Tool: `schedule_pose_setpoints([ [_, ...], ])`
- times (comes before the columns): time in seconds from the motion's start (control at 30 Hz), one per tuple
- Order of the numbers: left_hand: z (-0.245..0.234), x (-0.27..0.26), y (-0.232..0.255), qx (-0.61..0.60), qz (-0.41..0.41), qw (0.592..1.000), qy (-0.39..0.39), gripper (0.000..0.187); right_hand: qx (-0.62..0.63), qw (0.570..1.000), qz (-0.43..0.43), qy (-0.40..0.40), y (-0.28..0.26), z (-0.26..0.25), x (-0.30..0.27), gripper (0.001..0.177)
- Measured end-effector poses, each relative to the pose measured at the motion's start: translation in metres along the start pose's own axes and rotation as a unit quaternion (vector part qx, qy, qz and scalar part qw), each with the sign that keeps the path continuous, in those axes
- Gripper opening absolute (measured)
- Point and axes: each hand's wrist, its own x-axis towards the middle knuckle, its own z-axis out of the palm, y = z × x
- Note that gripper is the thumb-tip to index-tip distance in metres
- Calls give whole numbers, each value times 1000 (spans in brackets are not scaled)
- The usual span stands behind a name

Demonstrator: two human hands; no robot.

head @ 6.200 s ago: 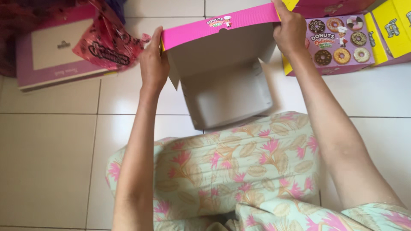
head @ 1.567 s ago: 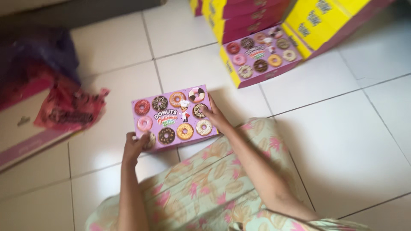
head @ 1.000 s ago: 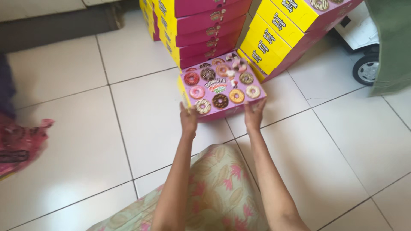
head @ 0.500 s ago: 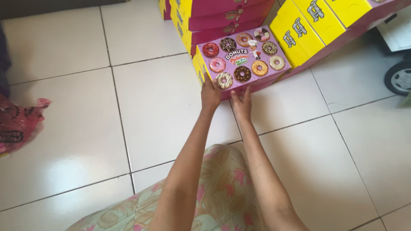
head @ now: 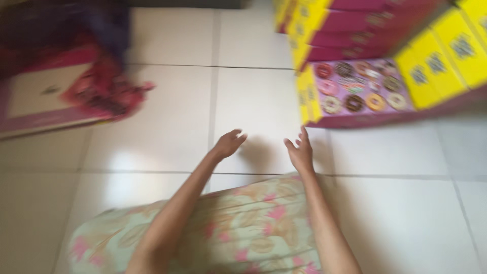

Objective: The person folds flat cardboard into donut boxes by hand, tucking the side flaps and closing the lid before stacking them.

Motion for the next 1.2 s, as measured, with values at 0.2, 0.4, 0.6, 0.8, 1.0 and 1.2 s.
schedule_pose_setpoints([
  [0.2,-158,-108,-87,34,-56,994,87,64,-55,988,-55,-130,-75,108,-35,78],
  [0.4,-226,-108,-171,-40,-86,889,448,47,-111,903,-310,-276,-181,252,-75,59],
  [0.6,-255,-116,-128,-227,-309,735,559,56,-106,804,-471,-347,-278,418,-72,32],
  [0.8,-267,-138,-110,-373,-241,682,581,74,-118,727,-554,-389,-319,557,-52,28],
  [1.0,-277,-155,-97,-429,-161,657,598,74,-226,674,-596,-375,-353,599,-52,34],
  [1.2,-295,-187,-65,-581,-133,637,488,68,-232,631,-604,-428,-377,588,-49,32],
])
